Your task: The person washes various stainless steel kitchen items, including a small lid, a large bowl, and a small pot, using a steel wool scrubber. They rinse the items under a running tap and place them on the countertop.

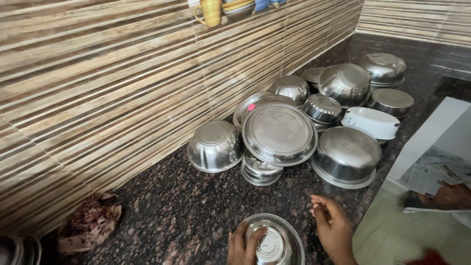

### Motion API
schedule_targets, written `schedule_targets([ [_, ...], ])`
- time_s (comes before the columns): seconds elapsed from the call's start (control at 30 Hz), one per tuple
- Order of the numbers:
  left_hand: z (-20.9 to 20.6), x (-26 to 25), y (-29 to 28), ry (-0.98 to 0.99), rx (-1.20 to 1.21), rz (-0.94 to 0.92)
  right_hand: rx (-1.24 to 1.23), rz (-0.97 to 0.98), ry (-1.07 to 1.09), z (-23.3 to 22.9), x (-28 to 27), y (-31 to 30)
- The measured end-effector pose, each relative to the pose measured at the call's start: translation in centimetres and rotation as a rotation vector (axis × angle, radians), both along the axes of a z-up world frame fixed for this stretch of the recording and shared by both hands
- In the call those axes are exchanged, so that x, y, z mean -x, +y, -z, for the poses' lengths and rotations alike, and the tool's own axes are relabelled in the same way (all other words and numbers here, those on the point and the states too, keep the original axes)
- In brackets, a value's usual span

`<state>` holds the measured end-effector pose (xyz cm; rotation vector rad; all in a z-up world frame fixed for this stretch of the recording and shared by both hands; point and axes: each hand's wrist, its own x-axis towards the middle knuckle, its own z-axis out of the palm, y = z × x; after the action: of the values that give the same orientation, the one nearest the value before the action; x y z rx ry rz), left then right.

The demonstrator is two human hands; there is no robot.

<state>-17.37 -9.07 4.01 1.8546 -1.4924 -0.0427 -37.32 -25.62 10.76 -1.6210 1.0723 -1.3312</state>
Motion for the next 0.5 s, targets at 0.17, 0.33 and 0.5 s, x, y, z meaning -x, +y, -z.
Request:
schedule_targets([
  [0.17, 0.6, -0.1, -0.1, -0.169, 0.046, -0.017, -0.018, 0.006, -0.003, -1.2, 0.0, 0.6],
  [0.33, -7.4, -1.0, -0.1, -0.314, 0.09, 0.126, -0.051, 0.011, 0.003, -1.0, -0.1, 0.3],
  [0.5, -15.5, -2.8, -1.3, -0.134, 0.003, 0.062, -0.267, 0.035, 0.162, -3.3, 0.0, 0.6],
])
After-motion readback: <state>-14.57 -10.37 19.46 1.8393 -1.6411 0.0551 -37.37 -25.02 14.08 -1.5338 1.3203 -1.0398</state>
